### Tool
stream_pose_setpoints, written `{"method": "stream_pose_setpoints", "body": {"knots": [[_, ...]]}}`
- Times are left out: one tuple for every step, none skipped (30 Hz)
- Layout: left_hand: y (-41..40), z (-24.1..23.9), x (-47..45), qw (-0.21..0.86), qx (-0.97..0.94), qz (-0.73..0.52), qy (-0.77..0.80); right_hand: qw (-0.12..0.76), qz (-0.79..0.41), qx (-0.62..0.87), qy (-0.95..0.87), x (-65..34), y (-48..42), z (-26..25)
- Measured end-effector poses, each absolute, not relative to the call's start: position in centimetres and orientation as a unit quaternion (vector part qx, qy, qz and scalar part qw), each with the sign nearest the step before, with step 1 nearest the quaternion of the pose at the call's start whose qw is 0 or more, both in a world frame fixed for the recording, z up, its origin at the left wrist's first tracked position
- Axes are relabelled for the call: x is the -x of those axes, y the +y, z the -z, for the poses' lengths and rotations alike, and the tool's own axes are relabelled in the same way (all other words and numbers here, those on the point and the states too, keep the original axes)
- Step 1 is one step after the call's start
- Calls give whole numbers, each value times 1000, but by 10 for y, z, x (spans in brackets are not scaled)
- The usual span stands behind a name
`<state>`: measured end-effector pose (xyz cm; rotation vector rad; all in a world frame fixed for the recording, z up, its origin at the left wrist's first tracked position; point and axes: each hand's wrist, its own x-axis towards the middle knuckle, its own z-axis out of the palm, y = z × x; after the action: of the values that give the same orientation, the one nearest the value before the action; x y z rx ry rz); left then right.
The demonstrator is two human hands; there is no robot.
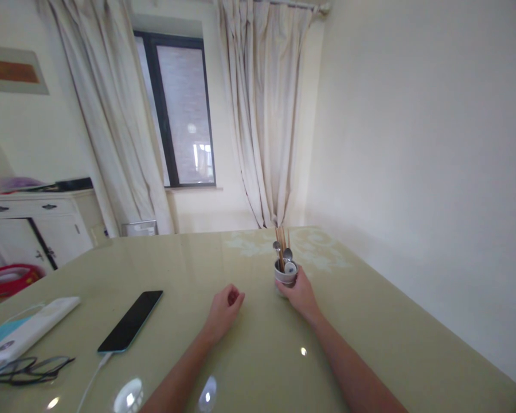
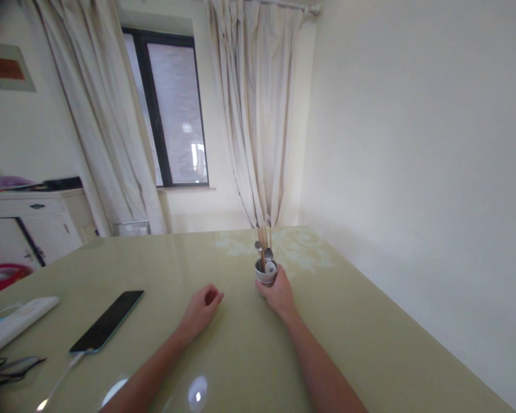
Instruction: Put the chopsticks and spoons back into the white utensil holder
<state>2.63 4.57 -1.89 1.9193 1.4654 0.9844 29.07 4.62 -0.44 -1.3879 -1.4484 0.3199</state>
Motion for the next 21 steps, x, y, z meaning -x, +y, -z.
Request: {"method": "stream_pose_setpoints", "body": {"knots": [[48, 18, -27, 252, -707, -360, 554, 528, -128, 590, -597, -302, 50, 4], [50, 18, -27, 243, -703, -358, 564, 530, -123, 597, -589, -314, 52, 4], [51, 18, -28, 236, -699, -358, 572, 531, -120, 604, -583, -324, 55, 4], [52, 17, -29, 231, -695, -359, 578, 533, -117, 610, -575, -334, 57, 3], [52, 17, -29, 227, -690, -362, 583, 534, -116, 614, -569, -342, 59, 3], [53, 17, -30, 225, -687, -364, 587, 536, -115, 618, -563, -348, 60, 4], [53, 17, -30, 224, -685, -365, 590, 538, -117, 622, -558, -353, 62, 4], [52, 16, -29, 225, -684, -364, 591, 539, -119, 624, -554, -357, 63, 5], [52, 16, -29, 226, -684, -364, 591, 539, -123, 626, -550, -359, 64, 6], [51, 16, -28, 228, -684, -365, 589, 539, -126, 628, -547, -360, 65, 7], [51, 16, -27, 229, -686, -366, 586, 543, -120, 633, -539, -360, 64, 7], [51, 17, -27, 230, -686, -369, 583, 553, -99, 639, -526, -360, 63, 6], [50, 18, -26, 231, -686, -374, 580, 569, -63, 643, -508, -358, 60, 3], [51, 18, -25, 235, -684, -381, 577, 589, -17, 644, -489, -356, 57, 1], [51, 20, -24, 241, -681, -387, 573, 609, 32, 636, -472, -353, 53, -3], [52, 21, -24, 250, -678, -393, 569, 628, 73, 621, -463, -348, 48, -6], [52, 22, -24, 261, -675, -398, 564, 640, 93, 601, -469, -341, 43, -8], [52, 23, -24, 271, -673, -400, 560, 645, 91, 580, -490, -332, 39, -9], [52, 24, -25, 278, -673, -399, 557, 640, 71, 560, -522, -321, 34, -9], [52, 24, -26, 279, -678, -395, 554, 613, 32, 546, -570, -309, 30, -6], [50, 25, -27, 273, -687, -388, 551, 571, -6, 535, -623, -295, 26, -2]]}}
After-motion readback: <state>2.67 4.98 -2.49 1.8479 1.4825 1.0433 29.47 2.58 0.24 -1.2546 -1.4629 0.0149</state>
